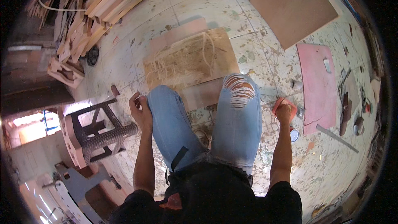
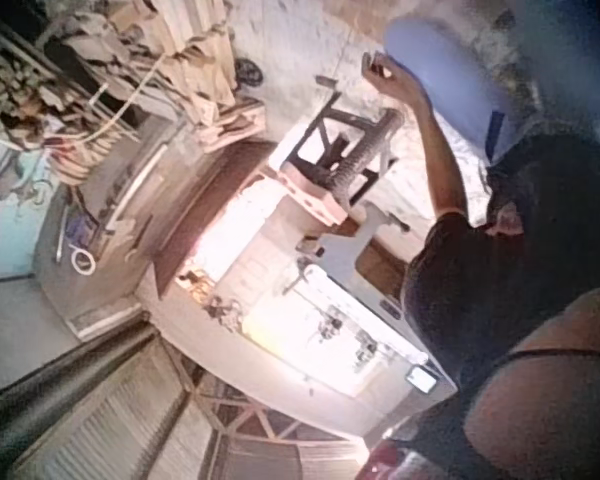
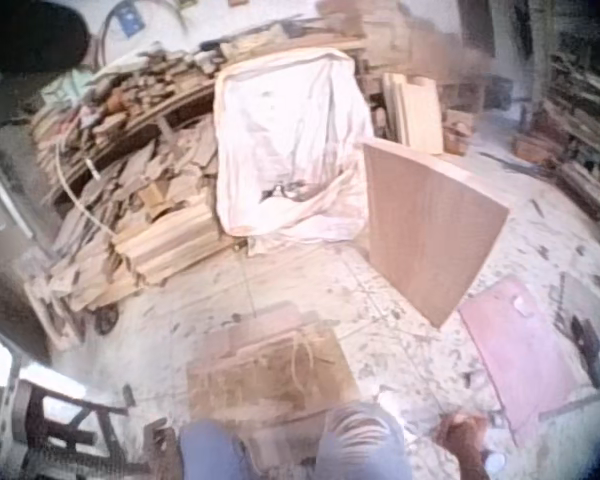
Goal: The person aligns two pieces of wood on the floor and uses a power drill to fasten them together. They then pick up a small container and apply a substance to the wood before drilling again.
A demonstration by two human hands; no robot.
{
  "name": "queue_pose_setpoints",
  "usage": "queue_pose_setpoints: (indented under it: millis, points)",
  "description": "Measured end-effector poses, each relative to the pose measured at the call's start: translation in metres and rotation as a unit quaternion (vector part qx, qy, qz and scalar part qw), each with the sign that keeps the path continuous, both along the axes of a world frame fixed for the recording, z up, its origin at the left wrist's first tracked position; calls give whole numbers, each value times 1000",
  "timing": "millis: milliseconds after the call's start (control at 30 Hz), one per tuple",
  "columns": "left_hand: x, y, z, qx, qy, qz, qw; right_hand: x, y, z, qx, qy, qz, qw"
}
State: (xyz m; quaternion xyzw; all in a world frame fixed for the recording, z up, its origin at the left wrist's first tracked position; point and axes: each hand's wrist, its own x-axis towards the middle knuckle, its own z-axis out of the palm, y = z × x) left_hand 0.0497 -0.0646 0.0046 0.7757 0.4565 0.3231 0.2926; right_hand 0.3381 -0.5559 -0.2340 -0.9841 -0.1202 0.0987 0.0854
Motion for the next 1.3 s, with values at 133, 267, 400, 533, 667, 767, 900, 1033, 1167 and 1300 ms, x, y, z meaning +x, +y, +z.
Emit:
queue_pose_setpoints:
  millis: [133,267,400,533,667,767,900,1033,1167,1300]
  points:
    - [-3,-7,0,-10,-3,14,1000,2,7,20,-48,-33,18,998]
    - [-7,-8,-1,-19,-5,16,1000,-2,4,26,-13,-33,35,999]
    - [-10,-5,1,45,-3,9,999,-5,7,62,60,24,-83,994]
    - [2,-4,6,206,25,-43,977,17,-17,82,310,67,-212,924]
    - [29,-33,27,235,21,-141,962,36,33,177,510,138,-212,822]
    - [67,-72,32,136,-47,-342,929,19,117,262,568,158,-119,799]
    - [113,-109,50,128,-104,-430,888,-28,208,312,581,357,-30,731]
    - [113,-96,48,134,-91,-434,886,-53,250,293,605,417,16,678]
    - [95,-82,51,88,-103,-423,896,-78,273,297,601,449,-33,661]
    - [66,-79,42,65,-62,-377,922,-93,280,277,588,479,-9,651]
